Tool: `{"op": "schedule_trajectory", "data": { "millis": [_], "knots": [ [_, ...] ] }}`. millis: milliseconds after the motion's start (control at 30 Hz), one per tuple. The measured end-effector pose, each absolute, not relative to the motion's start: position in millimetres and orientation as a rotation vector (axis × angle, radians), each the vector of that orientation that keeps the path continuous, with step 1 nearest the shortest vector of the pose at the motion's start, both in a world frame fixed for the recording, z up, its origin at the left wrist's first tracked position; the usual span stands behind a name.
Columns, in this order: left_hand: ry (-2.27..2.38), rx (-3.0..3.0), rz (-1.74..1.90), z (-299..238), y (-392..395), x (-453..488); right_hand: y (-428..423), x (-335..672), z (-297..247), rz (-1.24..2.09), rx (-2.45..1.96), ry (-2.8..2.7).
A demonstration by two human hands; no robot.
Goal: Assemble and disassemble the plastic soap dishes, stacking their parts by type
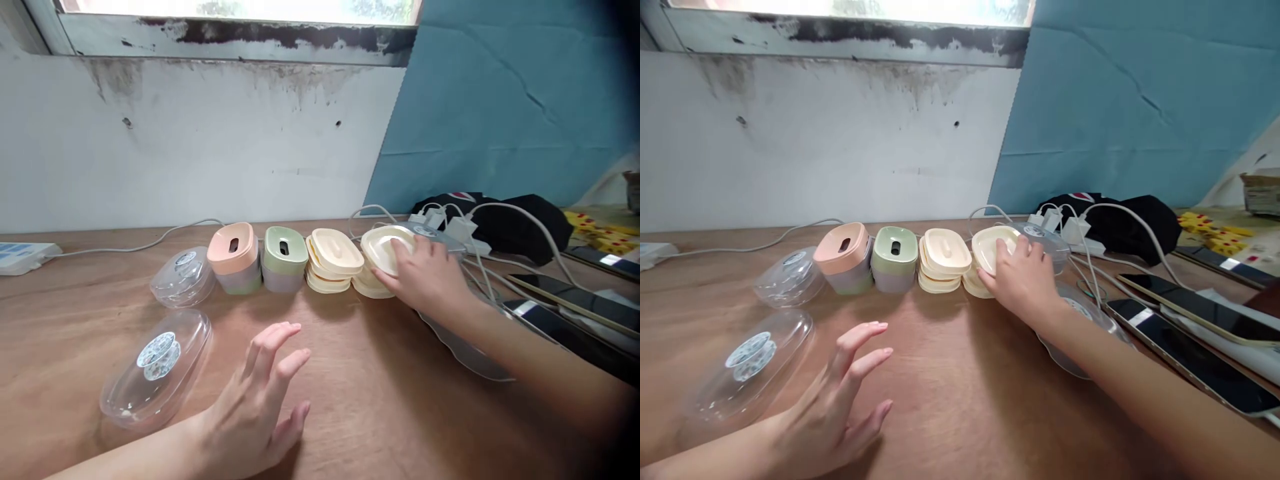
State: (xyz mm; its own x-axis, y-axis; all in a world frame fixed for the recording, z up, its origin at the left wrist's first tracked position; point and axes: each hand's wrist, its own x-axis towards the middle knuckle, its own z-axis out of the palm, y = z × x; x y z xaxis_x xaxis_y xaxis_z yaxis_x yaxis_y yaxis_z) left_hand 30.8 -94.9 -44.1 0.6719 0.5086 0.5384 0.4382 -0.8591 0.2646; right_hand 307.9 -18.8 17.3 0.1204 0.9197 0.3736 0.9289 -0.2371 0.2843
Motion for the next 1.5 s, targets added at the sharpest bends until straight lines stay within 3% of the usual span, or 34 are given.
{"op": "schedule_trajectory", "data": {
  "millis": [467, 700, 767, 933, 1100, 1200, 1333, 1500],
  "knots": [
    [0.686, 2.823, 0.863, -42, -92, 33, 17, 308, -18, -0.518, -2.285, -2.178],
    [0.712, 2.806, 0.841, -41, -93, 31, -57, 342, -2, -0.782, -2.292, -1.964],
    [0.702, 2.803, 0.820, -41, -93, 32, -81, 363, -11, -0.727, -2.334, -1.855],
    [0.719, 2.759, 0.834, -41, -94, 36, -119, 365, -39, -0.659, -1.855, -2.147],
    [0.791, 2.728, 0.818, -23, -86, 34, -131, 301, -22, -0.205, -1.251, -2.550],
    [0.703, 2.807, 0.532, -3, -77, 25, -120, 278, -13, 0.125, -0.901, -2.681],
    [0.678, 2.778, 0.237, 12, -68, 19, -94, 266, -30, 0.554, -0.953, -2.560],
    [0.805, 2.623, 0.432, 12, -70, 18, -80, 260, -55, 0.914, -1.028, -2.343]
  ]
}}
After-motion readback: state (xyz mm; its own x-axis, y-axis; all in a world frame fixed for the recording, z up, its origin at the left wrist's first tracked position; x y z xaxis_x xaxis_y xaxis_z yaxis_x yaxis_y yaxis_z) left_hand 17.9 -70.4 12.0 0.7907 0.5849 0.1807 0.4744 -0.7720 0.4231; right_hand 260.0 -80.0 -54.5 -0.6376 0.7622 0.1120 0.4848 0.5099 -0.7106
